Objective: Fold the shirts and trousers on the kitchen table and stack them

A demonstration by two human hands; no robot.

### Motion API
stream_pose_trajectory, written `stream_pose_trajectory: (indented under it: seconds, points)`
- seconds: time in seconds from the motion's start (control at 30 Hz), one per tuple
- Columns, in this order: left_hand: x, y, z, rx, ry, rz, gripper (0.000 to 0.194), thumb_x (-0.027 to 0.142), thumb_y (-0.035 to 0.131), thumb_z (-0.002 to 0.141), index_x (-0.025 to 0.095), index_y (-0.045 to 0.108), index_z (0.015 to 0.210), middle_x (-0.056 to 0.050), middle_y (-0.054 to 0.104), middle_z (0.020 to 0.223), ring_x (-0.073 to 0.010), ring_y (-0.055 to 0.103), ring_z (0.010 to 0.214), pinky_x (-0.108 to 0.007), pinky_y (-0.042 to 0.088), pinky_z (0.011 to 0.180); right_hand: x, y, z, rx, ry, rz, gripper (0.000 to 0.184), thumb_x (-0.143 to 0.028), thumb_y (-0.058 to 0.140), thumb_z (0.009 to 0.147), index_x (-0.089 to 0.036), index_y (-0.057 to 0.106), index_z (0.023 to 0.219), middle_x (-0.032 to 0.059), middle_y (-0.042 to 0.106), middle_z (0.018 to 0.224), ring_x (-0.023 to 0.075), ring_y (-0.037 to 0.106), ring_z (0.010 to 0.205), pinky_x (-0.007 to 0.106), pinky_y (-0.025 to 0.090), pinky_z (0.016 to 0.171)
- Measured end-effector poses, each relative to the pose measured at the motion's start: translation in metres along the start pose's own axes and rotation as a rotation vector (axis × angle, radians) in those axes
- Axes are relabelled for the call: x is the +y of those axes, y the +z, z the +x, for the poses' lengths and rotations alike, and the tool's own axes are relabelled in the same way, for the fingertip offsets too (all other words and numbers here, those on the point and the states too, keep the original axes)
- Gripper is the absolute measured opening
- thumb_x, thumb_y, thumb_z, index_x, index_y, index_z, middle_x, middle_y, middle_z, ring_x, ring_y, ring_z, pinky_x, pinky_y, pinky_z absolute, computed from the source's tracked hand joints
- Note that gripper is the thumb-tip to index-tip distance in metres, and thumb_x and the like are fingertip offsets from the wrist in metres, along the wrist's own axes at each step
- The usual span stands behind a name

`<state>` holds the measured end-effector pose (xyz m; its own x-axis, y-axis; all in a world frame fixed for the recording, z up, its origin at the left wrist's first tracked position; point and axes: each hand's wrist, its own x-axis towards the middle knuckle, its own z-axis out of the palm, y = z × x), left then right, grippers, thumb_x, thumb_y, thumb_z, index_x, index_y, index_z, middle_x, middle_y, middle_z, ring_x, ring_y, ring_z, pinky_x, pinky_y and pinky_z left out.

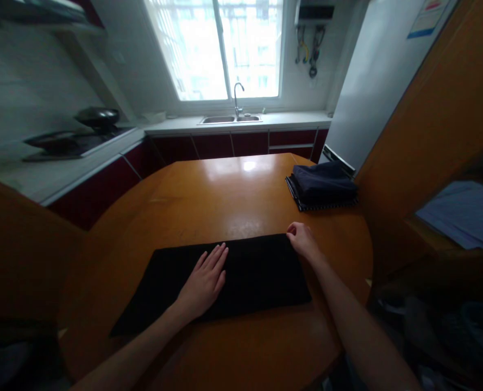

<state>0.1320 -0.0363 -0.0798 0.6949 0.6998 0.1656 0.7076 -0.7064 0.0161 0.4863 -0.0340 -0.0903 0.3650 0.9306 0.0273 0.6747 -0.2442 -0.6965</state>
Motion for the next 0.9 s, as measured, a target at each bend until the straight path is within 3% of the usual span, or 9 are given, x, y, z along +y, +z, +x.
stream_pose_trajectory:
  seconds: [0.13,0.27,0.37,0.5,0.63,0.73,0.9]
  points:
    - [0.000,0.001,0.000,0.002,0.004,-0.001,0.057,0.027,0.035,0.102,0.013,0.032,0.157,-0.010,0.028,0.165,-0.0232,0.025,0.153,-0.046,0.024,0.124,-0.012,-0.004,-0.009,0.104,-0.055,-0.122,0.014,-0.026,0.059,0.090,-0.018,0.071,0.092,0.0104,0.074,0.092,0.0236,0.068,0.084,0.036,0.050,0.078]
    - [0.001,0.000,-0.001,0.000,0.007,-0.013,0.058,0.026,0.036,0.101,0.012,0.032,0.157,-0.011,0.028,0.165,-0.0234,0.024,0.153,-0.046,0.023,0.124,-0.044,-0.002,-0.027,0.257,-0.304,-0.087,0.032,-0.032,0.044,0.098,-0.016,0.070,0.108,0.0144,0.071,0.109,0.0275,0.064,0.104,0.042,0.048,0.095]
    - [0.002,-0.001,-0.001,-0.002,0.005,-0.018,0.057,0.026,0.037,0.101,0.012,0.032,0.156,-0.011,0.029,0.164,-0.0233,0.025,0.153,-0.046,0.021,0.125,-0.075,0.020,-0.052,0.140,-0.485,-0.092,0.039,-0.032,0.041,0.101,-0.015,0.065,0.126,0.0153,0.065,0.130,0.0272,0.056,0.125,0.044,0.043,0.109]
    - [0.004,0.000,-0.001,-0.004,0.004,-0.013,0.057,0.025,0.036,0.102,0.012,0.031,0.157,-0.011,0.025,0.166,-0.0226,0.021,0.154,-0.045,0.020,0.125,-0.095,0.062,-0.087,-0.125,-0.608,-0.251,0.055,-0.039,0.042,0.102,-0.018,0.043,0.152,0.0118,0.038,0.161,0.0270,0.030,0.150,0.051,0.026,0.121]
    - [-0.006,0.004,-0.007,-0.022,0.001,-0.026,0.059,0.035,0.035,0.105,0.019,0.023,0.161,-0.008,0.019,0.167,-0.0246,0.015,0.155,-0.052,0.017,0.124,-0.086,0.078,-0.095,-0.233,-0.577,-0.384,0.064,-0.048,0.040,0.102,-0.020,0.030,0.159,0.0092,0.022,0.167,0.0259,0.015,0.155,0.055,0.016,0.123]
    - [-0.029,0.004,-0.019,-0.060,-0.059,-0.046,0.065,0.048,0.033,0.106,0.024,0.013,0.163,-0.007,0.014,0.168,-0.0278,0.012,0.155,-0.058,0.018,0.122,-0.073,0.071,-0.089,-0.211,-0.517,-0.428,0.066,-0.050,0.035,0.102,-0.021,0.026,0.160,0.0095,0.021,0.167,0.0241,0.015,0.155,0.052,0.015,0.124]
    - [-0.082,-0.002,-0.054,-0.108,-0.204,-0.055,0.068,0.054,0.029,0.105,0.022,0.013,0.163,-0.008,0.016,0.168,-0.0274,0.015,0.155,-0.053,0.018,0.123,-0.048,0.051,-0.084,-0.179,-0.425,-0.487,0.067,-0.054,0.030,0.102,-0.021,0.027,0.160,0.0090,0.021,0.167,0.0252,0.015,0.155,0.053,0.012,0.124]
